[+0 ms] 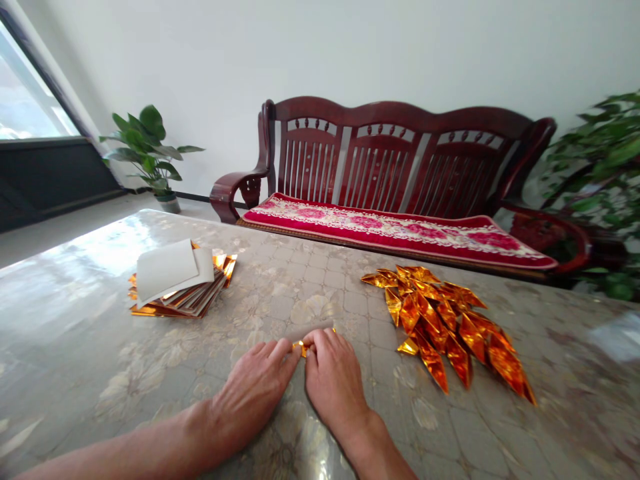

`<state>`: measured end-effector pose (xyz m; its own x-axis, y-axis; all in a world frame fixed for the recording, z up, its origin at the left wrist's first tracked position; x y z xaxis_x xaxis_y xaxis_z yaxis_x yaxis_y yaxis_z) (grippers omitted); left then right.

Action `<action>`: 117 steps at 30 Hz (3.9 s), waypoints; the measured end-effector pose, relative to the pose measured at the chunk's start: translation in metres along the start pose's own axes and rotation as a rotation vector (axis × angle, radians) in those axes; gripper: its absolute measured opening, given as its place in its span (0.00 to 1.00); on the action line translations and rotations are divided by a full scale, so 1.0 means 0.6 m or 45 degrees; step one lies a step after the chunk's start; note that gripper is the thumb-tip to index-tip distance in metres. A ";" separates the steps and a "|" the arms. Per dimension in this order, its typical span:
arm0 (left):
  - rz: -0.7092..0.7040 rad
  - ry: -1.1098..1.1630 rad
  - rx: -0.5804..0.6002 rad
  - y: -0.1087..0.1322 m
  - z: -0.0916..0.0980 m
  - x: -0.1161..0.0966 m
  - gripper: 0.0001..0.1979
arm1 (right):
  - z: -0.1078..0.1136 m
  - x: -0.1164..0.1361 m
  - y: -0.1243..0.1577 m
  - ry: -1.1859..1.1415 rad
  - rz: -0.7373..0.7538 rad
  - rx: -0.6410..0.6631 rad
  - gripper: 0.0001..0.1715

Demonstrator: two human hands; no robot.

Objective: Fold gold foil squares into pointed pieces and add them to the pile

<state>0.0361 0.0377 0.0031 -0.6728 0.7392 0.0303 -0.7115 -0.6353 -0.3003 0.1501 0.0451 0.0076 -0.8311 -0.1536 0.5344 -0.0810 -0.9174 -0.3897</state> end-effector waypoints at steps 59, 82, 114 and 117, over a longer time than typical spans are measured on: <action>-0.247 0.316 -0.035 -0.014 0.034 -0.015 0.12 | 0.029 -0.038 -0.019 0.365 -0.055 -0.168 0.04; -0.279 0.145 -0.071 -0.001 0.010 -0.059 0.06 | 0.034 -0.062 -0.028 0.214 -0.309 0.051 0.09; -0.063 0.416 0.011 -0.014 0.009 -0.048 0.14 | 0.045 -0.043 0.001 0.433 -0.273 -0.019 0.06; -0.023 0.454 -0.032 -0.013 0.008 -0.044 0.15 | 0.044 -0.038 0.005 0.406 -0.200 -0.065 0.07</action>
<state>0.0585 0.0219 0.0095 -0.5439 0.7847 -0.2972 -0.7146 -0.6189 -0.3262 0.1830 0.0363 0.0140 -0.9356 0.1174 0.3329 -0.2421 -0.8998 -0.3630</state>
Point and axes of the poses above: each hand's wrist, its own y-axis away from the middle knuckle, its own z-axis out of the back of the hand, x = y × z, the point moved 6 cm from there along -y, towards the middle knuckle, and after that the axes turned 13 degrees about -x, right-handed, at the moved point
